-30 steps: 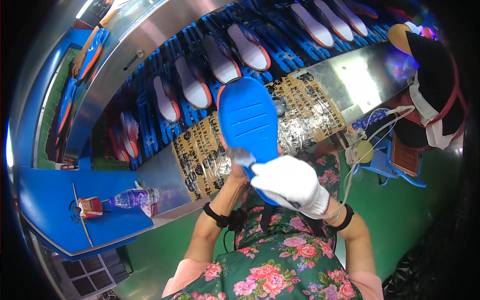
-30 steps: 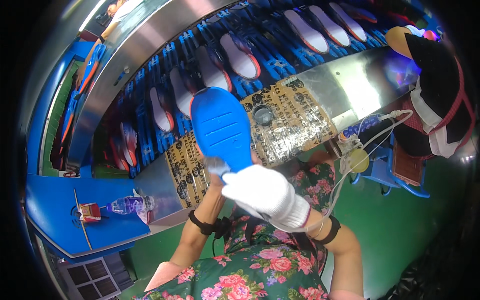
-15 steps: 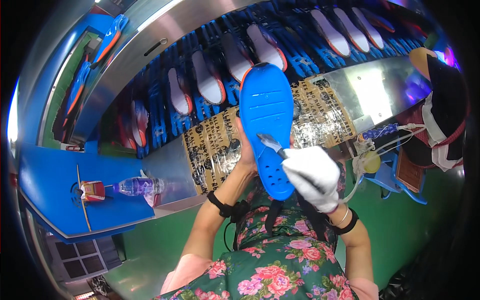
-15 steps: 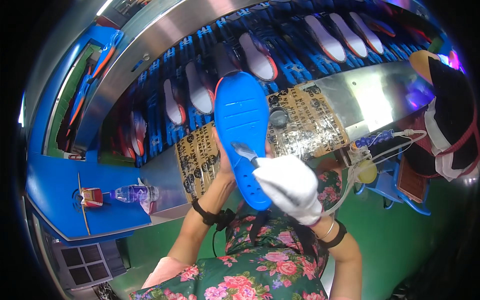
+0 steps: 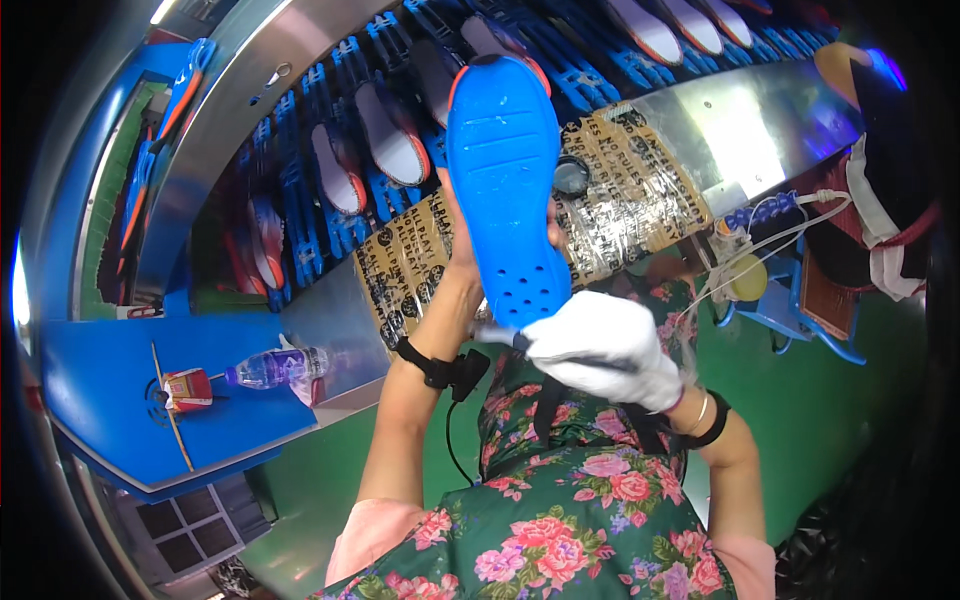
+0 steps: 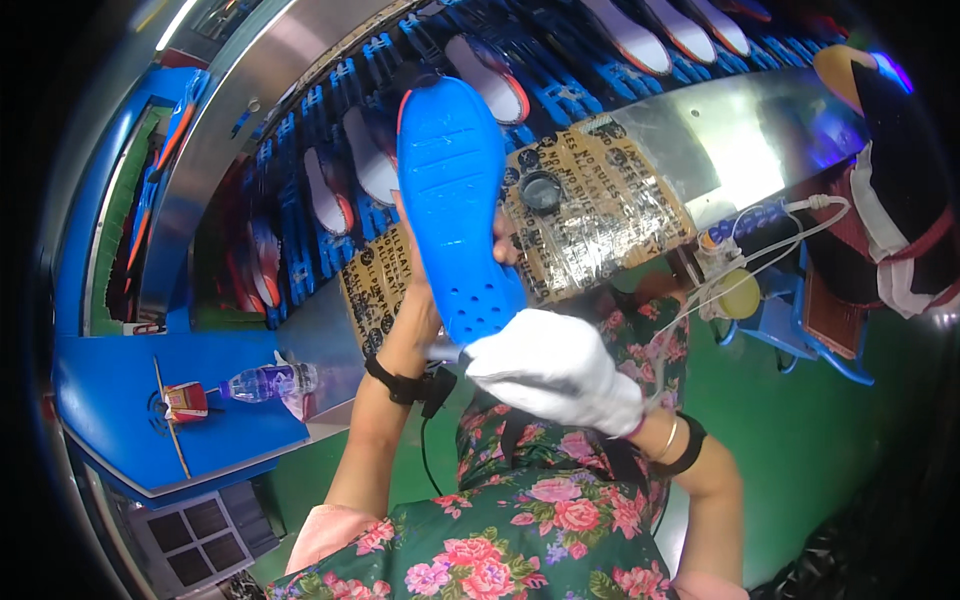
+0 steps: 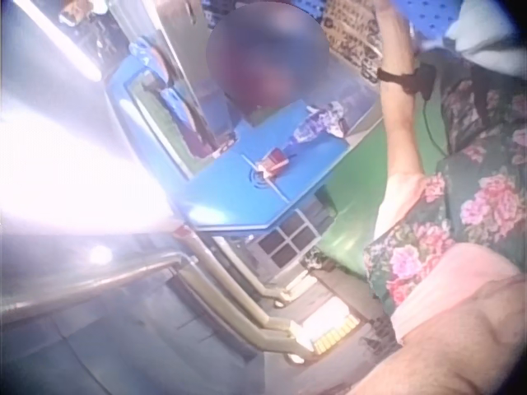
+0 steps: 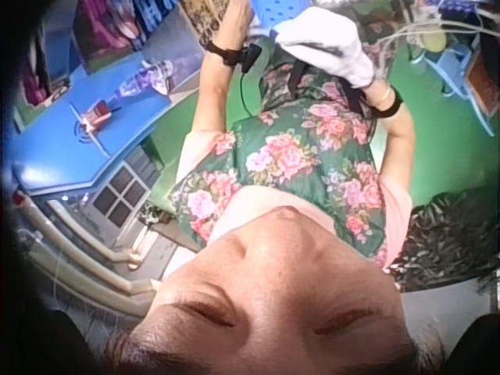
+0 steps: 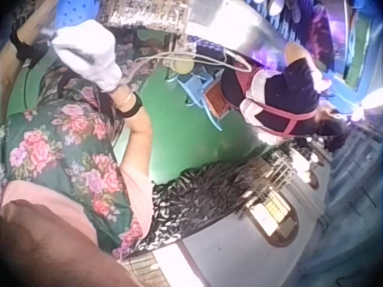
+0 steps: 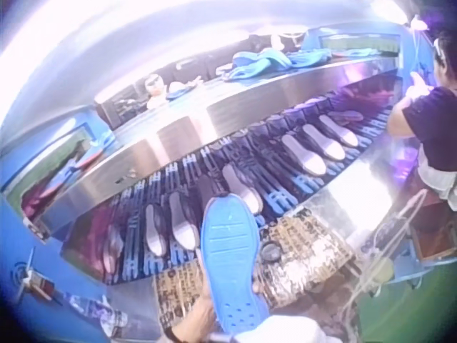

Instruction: Applying glue or adhesive to the underside of blue shoe soles using a brush at a factory assembly line.

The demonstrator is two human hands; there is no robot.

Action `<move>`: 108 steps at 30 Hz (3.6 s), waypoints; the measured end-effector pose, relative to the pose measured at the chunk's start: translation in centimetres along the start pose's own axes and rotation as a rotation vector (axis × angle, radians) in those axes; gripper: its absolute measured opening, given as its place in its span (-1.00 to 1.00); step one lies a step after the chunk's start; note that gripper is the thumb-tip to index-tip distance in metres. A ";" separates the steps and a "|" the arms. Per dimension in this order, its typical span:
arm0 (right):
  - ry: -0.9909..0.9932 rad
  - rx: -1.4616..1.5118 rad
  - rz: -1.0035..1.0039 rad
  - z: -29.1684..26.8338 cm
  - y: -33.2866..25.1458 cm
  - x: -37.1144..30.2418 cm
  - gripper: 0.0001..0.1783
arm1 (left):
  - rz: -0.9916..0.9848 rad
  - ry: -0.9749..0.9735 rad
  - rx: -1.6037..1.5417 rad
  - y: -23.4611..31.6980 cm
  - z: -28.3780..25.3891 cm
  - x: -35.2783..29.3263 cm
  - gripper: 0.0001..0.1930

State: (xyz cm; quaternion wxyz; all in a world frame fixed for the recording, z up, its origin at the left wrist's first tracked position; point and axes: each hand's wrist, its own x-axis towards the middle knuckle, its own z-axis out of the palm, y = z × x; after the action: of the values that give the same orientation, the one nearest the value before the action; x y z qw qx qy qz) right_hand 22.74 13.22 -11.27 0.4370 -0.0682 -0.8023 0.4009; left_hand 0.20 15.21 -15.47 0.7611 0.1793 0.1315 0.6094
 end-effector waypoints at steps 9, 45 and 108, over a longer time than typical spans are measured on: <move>-0.052 -0.104 -0.069 0.8 -0.2 -0.9 -0.69 | -0.176 -0.055 0.057 1.5 -0.2 1.2 0.25; 0.321 -0.090 0.197 -1.2 1.5 1.9 -0.72 | 0.062 0.120 0.049 -1.4 -1.7 0.1 0.16; 0.366 1.424 0.673 1.2 1.7 1.4 -0.68 | -0.278 0.458 0.223 -8.0 4.3 0.0 -0.11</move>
State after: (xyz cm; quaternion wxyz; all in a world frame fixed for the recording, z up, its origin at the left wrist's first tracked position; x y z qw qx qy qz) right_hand 20.59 14.31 -11.91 0.3558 -0.0759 -0.2065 0.9083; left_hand 9.02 13.19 -15.05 0.7633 0.0999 0.3893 0.5058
